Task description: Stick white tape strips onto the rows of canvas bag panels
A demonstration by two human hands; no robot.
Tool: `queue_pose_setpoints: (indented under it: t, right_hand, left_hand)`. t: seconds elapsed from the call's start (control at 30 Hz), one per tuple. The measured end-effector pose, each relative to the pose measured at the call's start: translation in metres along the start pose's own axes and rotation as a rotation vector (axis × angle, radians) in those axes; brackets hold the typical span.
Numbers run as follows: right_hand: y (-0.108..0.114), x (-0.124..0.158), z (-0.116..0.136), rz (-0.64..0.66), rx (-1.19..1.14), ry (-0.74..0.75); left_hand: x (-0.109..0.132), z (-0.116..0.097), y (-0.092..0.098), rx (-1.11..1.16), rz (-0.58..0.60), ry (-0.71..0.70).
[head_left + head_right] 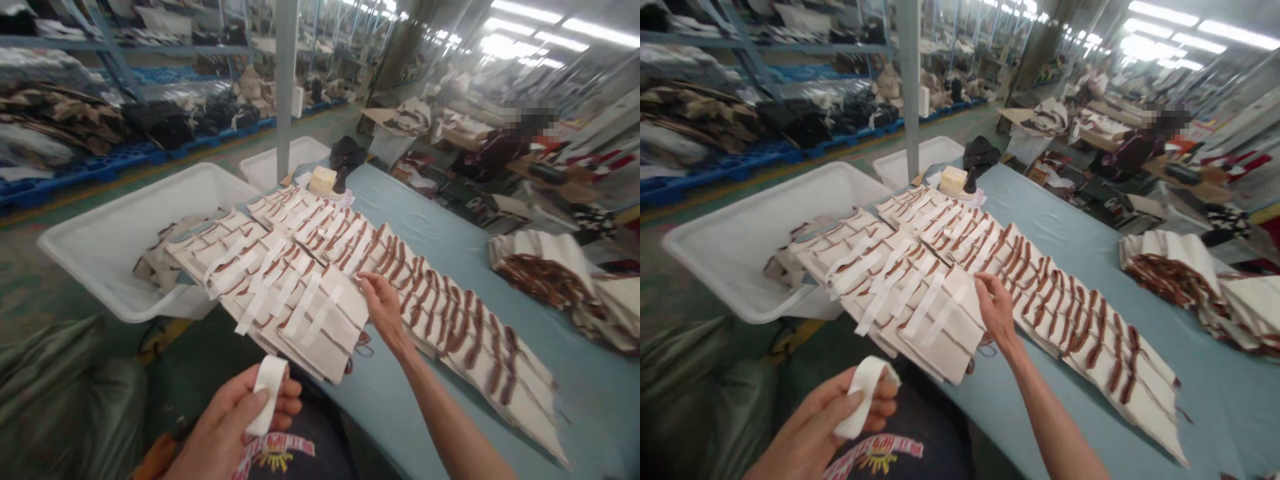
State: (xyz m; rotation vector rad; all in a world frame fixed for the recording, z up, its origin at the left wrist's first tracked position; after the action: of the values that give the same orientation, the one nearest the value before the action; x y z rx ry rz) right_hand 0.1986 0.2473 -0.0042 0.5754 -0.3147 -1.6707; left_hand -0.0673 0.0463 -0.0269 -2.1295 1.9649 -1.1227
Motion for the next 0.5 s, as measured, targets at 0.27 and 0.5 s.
queue_pose_setpoints:
  t: [0.27,0.5]
  right_hand:
    - [-0.005,0.131,0.177,0.273,-0.083,0.482]
    - [-0.027,0.159,0.194,0.280,0.036,0.601]
  left_hand:
    - [0.004,-0.041,-0.040,0.101,0.286,0.010]
    - [0.020,-0.055,-0.048,0.138,0.488,0.009]
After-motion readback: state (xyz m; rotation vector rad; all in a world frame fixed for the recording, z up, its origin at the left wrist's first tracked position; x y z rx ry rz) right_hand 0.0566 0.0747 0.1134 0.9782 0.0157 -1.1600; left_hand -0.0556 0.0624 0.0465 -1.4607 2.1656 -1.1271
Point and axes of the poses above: each hand's wrist, its own x-axis away from the middle knuckle, its own y-axis out of the back of the hand, z = x × y, the point moved 7 cm from there along -x, towards the middle knuckle, and after that the axes turned 8 degrees about -y, right-handed, at the moved point
